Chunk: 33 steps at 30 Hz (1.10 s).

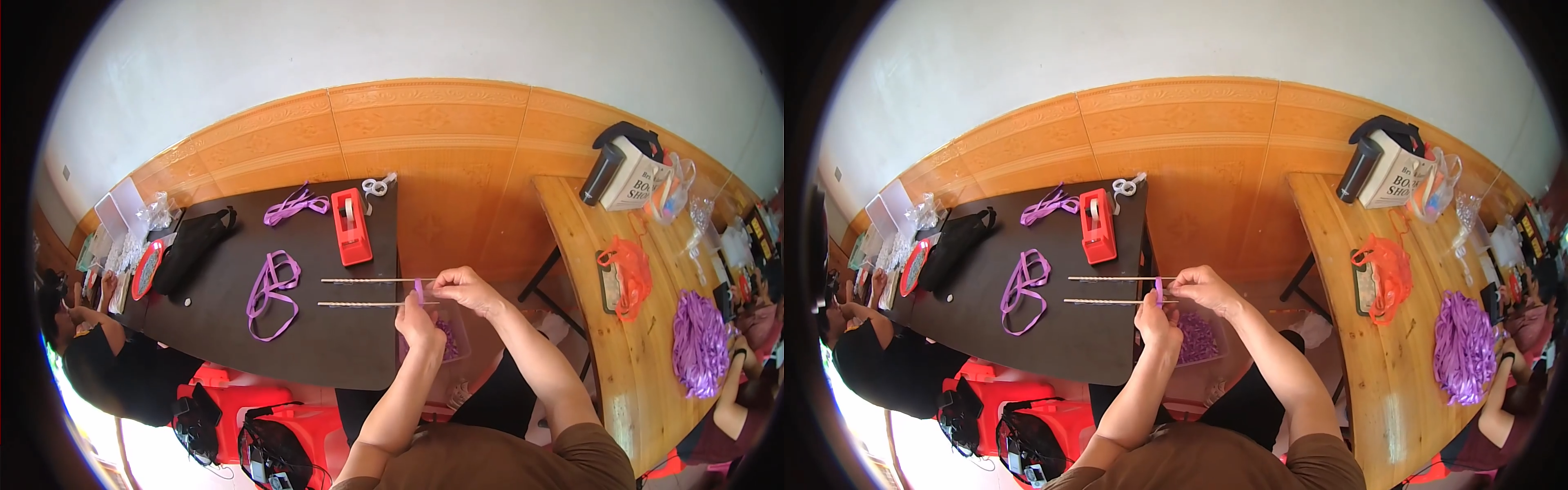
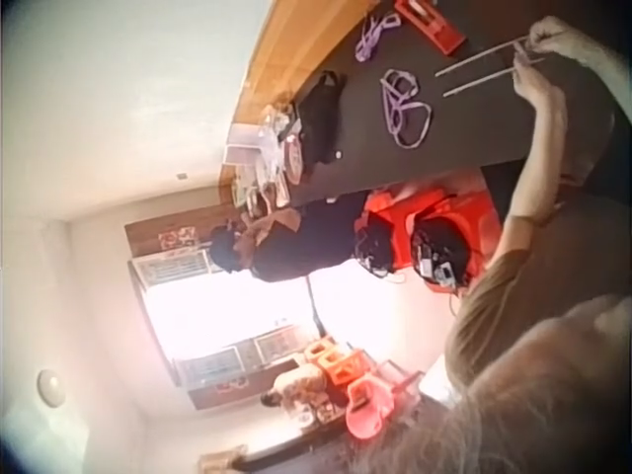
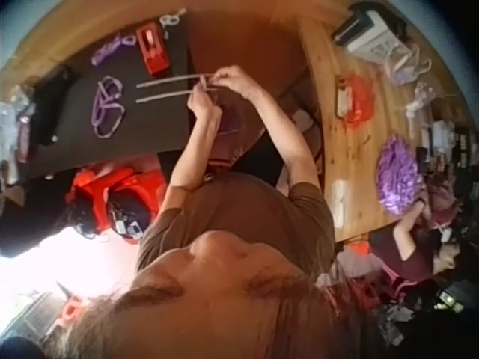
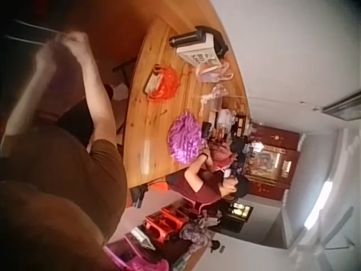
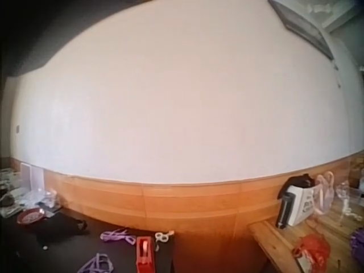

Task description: The recorder is wrapping purple ribbons around thin wooden sticks to create craft items at a table.

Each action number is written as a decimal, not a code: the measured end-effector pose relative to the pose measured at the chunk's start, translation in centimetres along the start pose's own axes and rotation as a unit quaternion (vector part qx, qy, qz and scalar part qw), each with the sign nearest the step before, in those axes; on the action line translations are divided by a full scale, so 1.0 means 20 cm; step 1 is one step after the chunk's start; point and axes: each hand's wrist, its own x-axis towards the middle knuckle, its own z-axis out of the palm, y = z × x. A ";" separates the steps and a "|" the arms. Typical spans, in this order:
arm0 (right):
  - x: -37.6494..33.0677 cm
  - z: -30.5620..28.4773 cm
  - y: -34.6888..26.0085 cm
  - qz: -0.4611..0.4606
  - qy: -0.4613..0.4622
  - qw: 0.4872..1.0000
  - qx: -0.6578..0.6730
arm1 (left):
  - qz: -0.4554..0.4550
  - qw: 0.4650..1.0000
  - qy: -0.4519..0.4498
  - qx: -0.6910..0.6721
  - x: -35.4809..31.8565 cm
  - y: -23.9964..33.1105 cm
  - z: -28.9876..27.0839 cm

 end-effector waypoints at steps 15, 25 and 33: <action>0.05 0.11 0.20 0.004 -0.035 0.979 0.199 | -0.032 0.996 -0.061 -0.049 -0.02 -0.02 -0.07; 0.19 0.12 0.16 0.039 -0.211 0.918 0.334 | 0.039 0.977 -0.114 -0.176 0.05 -0.10 -0.12; 0.20 0.08 0.16 0.088 -0.163 0.950 0.253 | 0.069 0.964 -0.128 -0.222 0.02 -0.09 -0.07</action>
